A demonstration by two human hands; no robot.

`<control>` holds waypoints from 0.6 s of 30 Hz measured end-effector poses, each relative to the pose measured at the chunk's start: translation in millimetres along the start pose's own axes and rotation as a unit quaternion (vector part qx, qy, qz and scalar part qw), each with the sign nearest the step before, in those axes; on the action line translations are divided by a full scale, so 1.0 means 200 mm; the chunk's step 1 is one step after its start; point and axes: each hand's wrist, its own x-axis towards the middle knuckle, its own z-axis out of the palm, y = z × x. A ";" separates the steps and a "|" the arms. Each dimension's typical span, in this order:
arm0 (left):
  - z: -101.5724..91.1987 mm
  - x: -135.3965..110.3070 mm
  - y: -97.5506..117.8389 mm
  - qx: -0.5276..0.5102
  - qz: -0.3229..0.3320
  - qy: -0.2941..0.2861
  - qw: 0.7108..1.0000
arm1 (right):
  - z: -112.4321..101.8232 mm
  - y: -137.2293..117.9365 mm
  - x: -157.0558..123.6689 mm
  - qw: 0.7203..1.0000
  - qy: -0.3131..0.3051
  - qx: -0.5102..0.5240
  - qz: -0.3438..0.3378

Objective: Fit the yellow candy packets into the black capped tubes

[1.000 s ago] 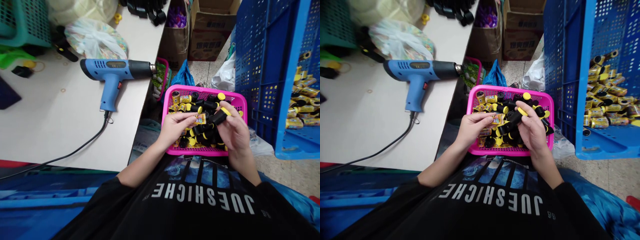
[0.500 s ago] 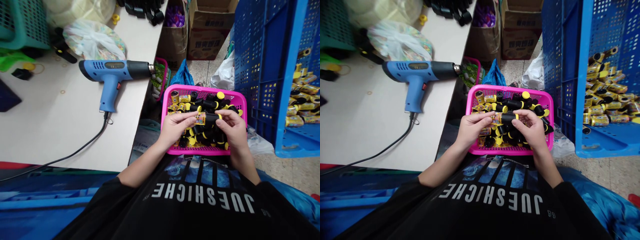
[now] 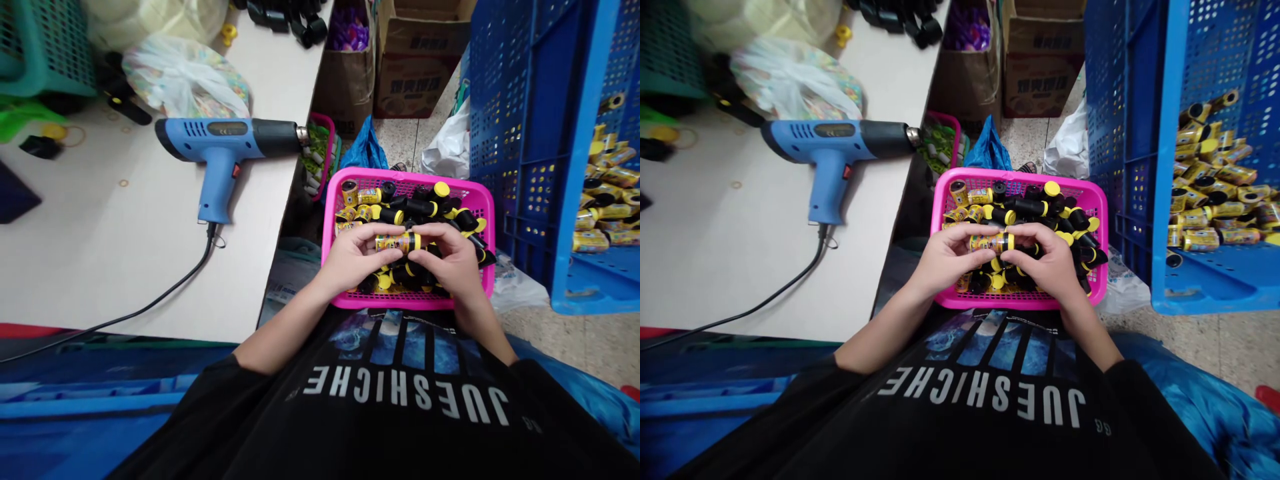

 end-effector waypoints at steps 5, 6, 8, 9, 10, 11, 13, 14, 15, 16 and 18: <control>0.00 0.00 -0.02 -0.027 0.009 -0.021 0.999 | 0.08 -0.01 -0.01 0.977 -0.023 0.199 0.072; 0.01 -0.01 -0.02 -0.028 0.010 -0.023 0.999 | 0.10 -0.02 -0.01 0.964 -0.037 0.237 0.113; 0.02 -0.01 -0.02 -0.009 0.003 -0.029 1.000 | 0.14 -0.02 -0.02 0.941 -0.082 0.279 0.173; 0.03 -0.02 -0.01 0.006 -0.004 -0.031 0.999 | 0.15 -0.02 -0.02 0.934 -0.101 0.287 0.185; 0.03 -0.02 -0.01 0.018 -0.012 -0.031 0.999 | 0.17 -0.02 -0.02 0.931 -0.111 0.293 0.186; 0.03 -0.03 -0.01 0.027 -0.019 -0.030 0.999 | 0.18 -0.01 -0.02 0.930 -0.114 0.298 0.181; 0.04 -0.03 0.00 0.034 -0.026 -0.031 0.999 | 0.19 0.01 -0.02 0.934 -0.111 0.295 0.169; 0.04 -0.04 0.00 0.034 -0.029 -0.034 0.998 | 0.19 0.02 -0.03 0.938 -0.106 0.286 0.163; 0.04 -0.04 0.01 0.033 -0.031 -0.037 0.998 | 0.19 0.03 -0.03 0.944 -0.098 0.273 0.156; 0.05 -0.04 0.00 0.031 -0.032 -0.038 0.998 | 0.20 0.05 -0.04 0.951 -0.088 0.257 0.146; 0.06 -0.05 0.00 0.027 -0.032 -0.036 0.998 | 0.21 0.07 -0.04 0.964 -0.067 0.225 0.128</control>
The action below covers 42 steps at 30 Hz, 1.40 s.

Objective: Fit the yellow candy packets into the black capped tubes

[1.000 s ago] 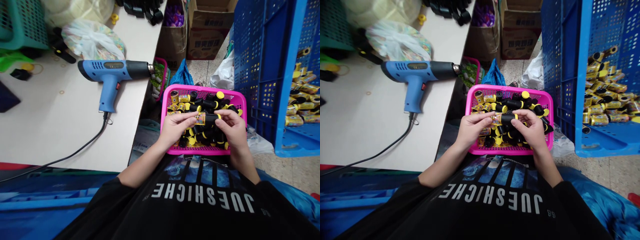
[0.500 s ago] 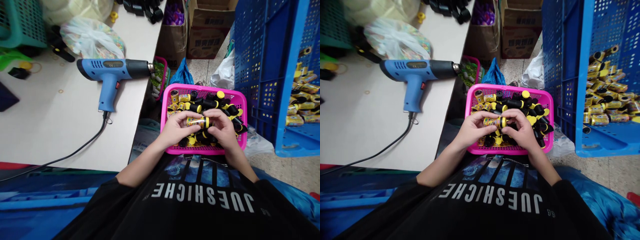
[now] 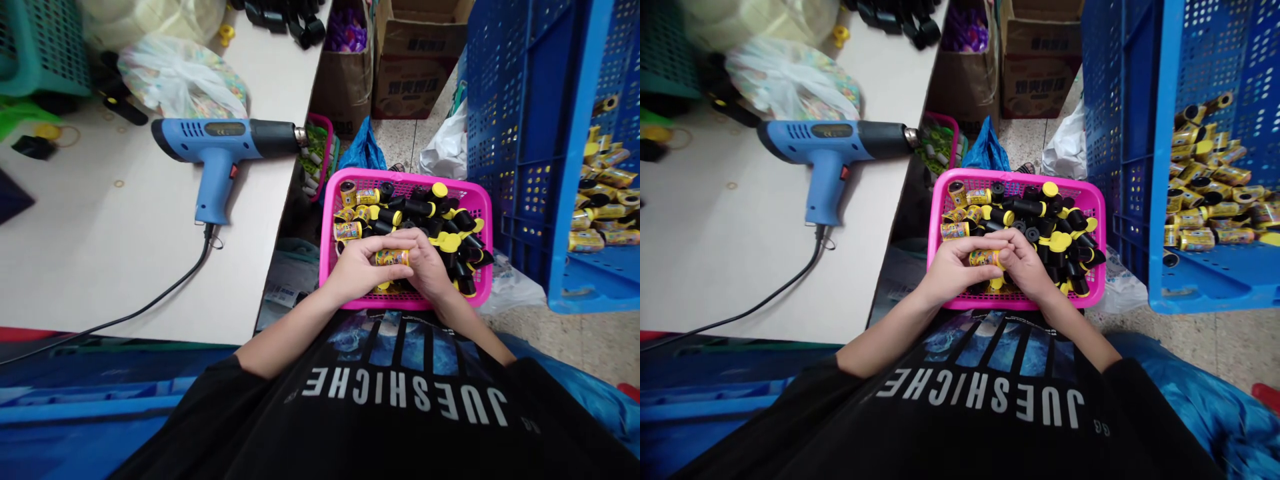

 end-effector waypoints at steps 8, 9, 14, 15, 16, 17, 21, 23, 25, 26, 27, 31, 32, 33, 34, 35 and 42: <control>-0.14 0.01 0.02 0.181 0.102 0.012 0.978 | -0.18 -0.19 -0.03 0.973 0.119 -0.153 -0.123; -0.19 0.03 0.02 0.237 0.125 0.037 0.963 | -0.24 -0.23 -0.03 0.948 0.155 -0.242 -0.137; -0.33 0.13 0.01 0.474 0.104 0.098 0.869 | -0.44 -0.27 -0.10 0.767 0.044 -0.636 -0.068; -0.33 0.13 0.02 0.500 0.095 0.118 0.852 | -0.46 -0.25 -0.11 0.741 0.030 -0.669 -0.057; -0.31 0.13 0.02 0.516 0.093 0.137 0.840 | -0.47 -0.23 -0.12 0.720 0.025 -0.691 -0.050; -0.28 0.12 0.02 0.521 0.097 0.143 0.836 | -0.47 -0.21 -0.13 0.707 0.025 -0.705 -0.047; -0.13 0.04 -0.02 0.489 0.081 -0.113 0.861 | -0.45 -0.22 -0.14 0.717 0.027 -0.695 -0.047; -0.05 -0.01 -0.06 0.472 0.050 -0.268 0.839 | -0.44 -0.26 -0.15 0.747 0.055 -0.660 -0.060; 0.02 -0.05 -0.11 0.487 0.033 -0.306 0.817 | -0.43 -0.31 -0.15 0.778 0.098 -0.615 -0.083; 0.04 -0.06 -0.13 0.506 0.030 -0.300 0.808 | -0.43 -0.33 -0.15 0.791 0.121 -0.592 -0.096; 0.06 -0.07 -0.15 0.524 0.028 -0.296 0.798 | -0.43 -0.35 -0.15 0.801 0.143 -0.571 -0.110; 0.04 -0.06 -0.14 0.521 0.015 -0.328 0.788 | -0.40 -0.36 -0.16 0.852 0.186 -0.468 -0.143; 0.02 -0.06 -0.13 0.498 0.007 -0.325 0.804 | -0.40 -0.35 -0.16 0.870 0.187 -0.435 -0.141; 0.00 -0.05 -0.12 0.469 -0.003 -0.316 0.825 | -0.39 -0.35 -0.17 0.887 0.184 -0.402 -0.135; -0.02 -0.04 -0.11 0.433 -0.016 -0.297 0.851 | -0.38 -0.34 -0.17 0.902 0.182 -0.372 -0.126; -0.03 -0.03 -0.11 0.387 -0.032 -0.265 0.882 | -0.37 -0.34 -0.17 0.915 0.182 -0.340 -0.118; -0.06 0.03 -0.04 -0.073 -0.142 0.089 0.983 | -0.21 -0.29 -0.15 0.976 0.097 -0.194 0.002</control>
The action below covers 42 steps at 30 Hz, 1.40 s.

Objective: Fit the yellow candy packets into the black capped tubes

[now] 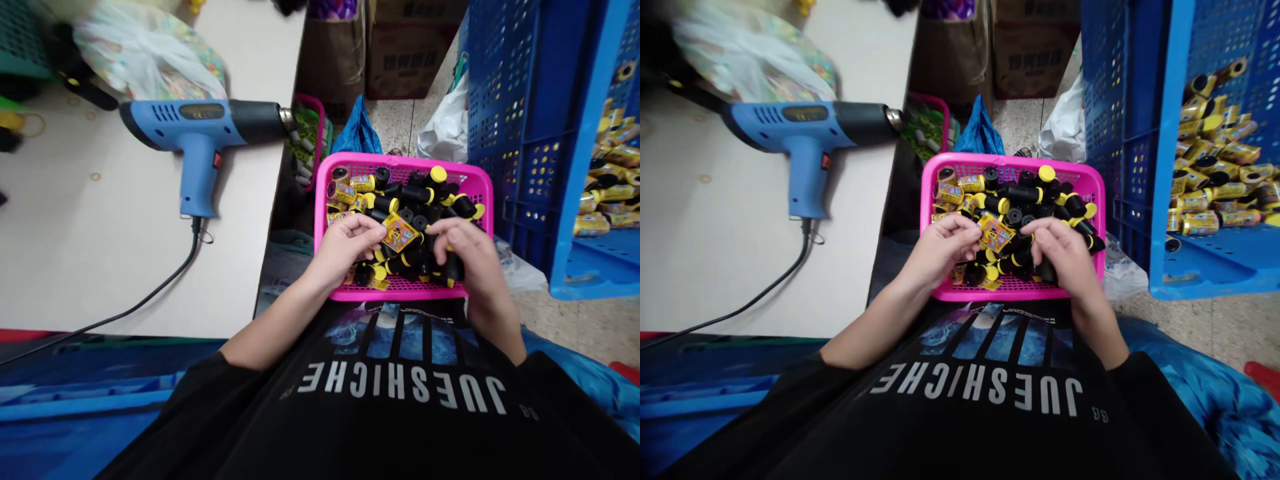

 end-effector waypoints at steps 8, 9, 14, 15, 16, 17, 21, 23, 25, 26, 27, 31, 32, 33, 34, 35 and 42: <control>0.04 -0.01 0.01 -0.065 0.026 0.024 0.997 | 0.13 0.02 0.11 0.994 -0.089 0.028 0.063; 0.04 -0.01 0.01 -0.065 0.039 0.033 0.997 | 0.14 0.03 0.12 0.993 -0.089 0.043 0.064; 0.08 -0.03 0.00 -0.032 0.084 0.040 0.995 | 0.17 0.06 0.14 0.999 -0.015 0.037 0.005; 0.10 -0.03 0.00 -0.042 0.097 0.043 0.993 | 0.18 0.07 0.14 0.999 0.005 0.039 -0.011; 0.11 -0.03 -0.01 -0.060 0.104 0.040 0.992 | 0.19 0.08 0.14 0.998 0.017 0.048 -0.020; 0.12 -0.02 -0.01 -0.085 0.102 0.033 0.991 | 0.21 0.08 0.14 0.997 0.027 0.062 -0.024; 0.14 -0.01 -0.04 -0.165 0.059 0.029 0.984 | 0.24 0.09 0.12 0.994 0.026 0.104 -0.007; 0.12 0.00 -0.05 -0.146 0.067 0.051 0.986 | 0.22 0.07 0.11 0.987 0.022 0.159 0.018; 0.09 0.00 -0.04 -0.097 0.079 0.056 0.991 | 0.17 0.04 0.11 0.965 0.015 0.259 0.051; 0.07 0.00 -0.03 -0.067 0.085 0.054 0.993 | 0.14 0.02 0.11 0.949 0.015 0.309 0.064; 0.05 0.00 -0.01 -0.036 0.094 0.050 0.994 | 0.11 0.00 0.11 0.935 0.015 0.348 0.070; 0.02 -0.01 0.02 0.045 0.133 0.036 0.990 | 0.04 -0.05 0.11 0.934 0.025 0.355 0.041; 0.02 -0.01 0.03 0.046 0.132 0.032 0.990 | 0.04 -0.05 0.11 0.942 0.025 0.334 0.030; 0.02 -0.01 0.03 0.041 0.125 0.029 0.991 | 0.04 -0.04 0.11 0.950 0.022 0.311 0.021; 0.02 -0.01 0.03 0.032 0.113 0.026 0.993 | 0.05 -0.03 0.11 0.957 0.019 0.290 0.013; 0.03 -0.01 0.03 0.021 0.102 0.025 0.994 | 0.05 -0.01 0.12 0.962 0.015 0.271 0.008; 0.01 -0.02 0.04 -0.003 0.048 0.024 0.999 | 0.02 0.07 0.13 0.982 -0.008 0.187 -0.012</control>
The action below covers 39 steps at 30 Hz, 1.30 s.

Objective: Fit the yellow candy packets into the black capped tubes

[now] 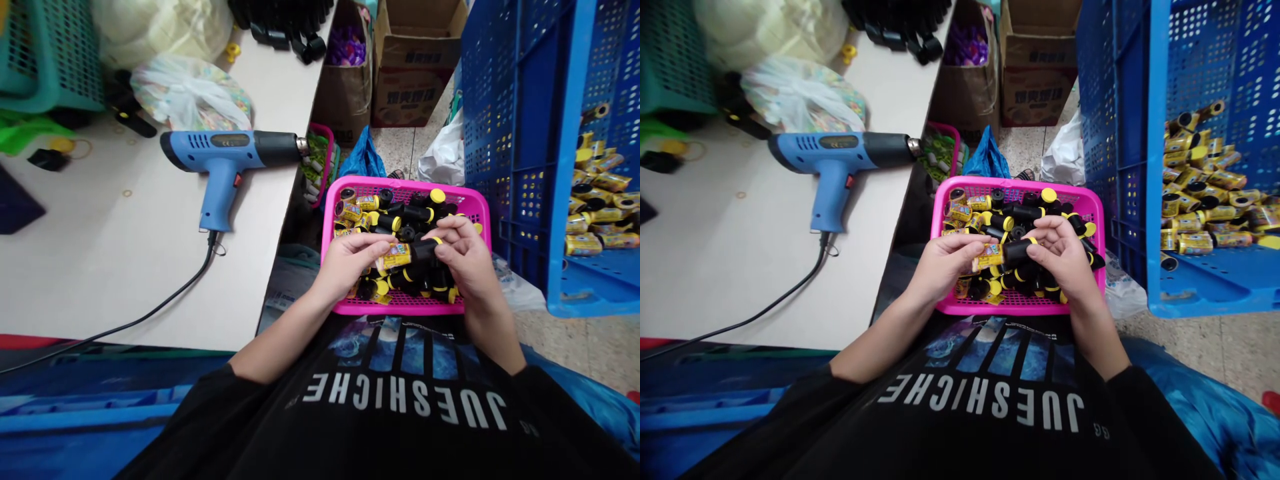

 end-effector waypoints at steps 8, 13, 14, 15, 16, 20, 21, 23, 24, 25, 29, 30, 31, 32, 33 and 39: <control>-0.01 -0.01 0.01 -0.033 -0.029 -0.034 0.998 | 0.02 0.03 0.03 0.997 0.004 0.034 0.067; -0.03 0.00 0.00 -0.025 -0.018 -0.043 0.999 | 0.04 0.04 0.03 0.996 0.036 0.049 0.072; -0.03 0.01 -0.01 -0.025 -0.012 -0.045 0.999 | 0.04 0.03 0.02 0.994 0.052 0.064 0.067; -0.04 0.01 -0.01 -0.020 0.002 -0.046 0.999 | 0.04 0.02 0.02 0.993 0.064 0.080 0.064; -0.04 0.01 -0.01 -0.011 0.023 -0.046 0.999 | 0.05 0.01 0.01 0.991 0.070 0.092 0.063; -0.01 0.01 0.00 0.052 0.115 -0.021 0.992 | 0.08 -0.01 0.00 0.993 0.036 0.095 0.066; 0.00 0.01 0.00 0.062 0.125 -0.013 0.990 | 0.09 -0.01 -0.01 0.995 0.033 0.076 0.059; 0.02 0.00 0.01 0.066 0.128 -0.003 0.990 | 0.11 0.01 -0.01 0.998 0.037 0.018 0.046; 0.03 -0.01 0.01 0.058 0.120 -0.001 0.991 | 0.12 0.02 -0.02 0.998 0.038 -0.006 0.043; 0.04 -0.01 0.01 0.047 0.106 0.001 0.993 | 0.13 0.03 -0.02 0.998 0.038 -0.018 0.042; 0.04 -0.02 0.02 0.045 0.068 0.027 0.996 | 0.15 0.04 -0.01 0.998 0.059 0.002 0.024; 0.04 -0.02 0.02 0.058 0.072 0.033 0.995 | 0.15 0.03 0.00 0.997 0.072 0.002 0.009; 0.03 -0.02 0.02 0.072 0.078 0.035 0.994 | 0.16 0.03 0.00 0.996 0.085 0.000 -0.008; 0.03 -0.02 0.02 0.083 0.087 0.032 0.992 | 0.17 0.02 0.01 0.995 0.095 -0.003 -0.024; 0.03 -0.02 0.02 0.092 0.095 0.026 0.991 | 0.17 0.02 0.01 0.994 0.100 -0.004 -0.036; 0.03 -0.02 0.00 0.056 0.080 -0.004 0.995 | 0.18 0.06 0.03 0.993 0.062 -0.089 -0.046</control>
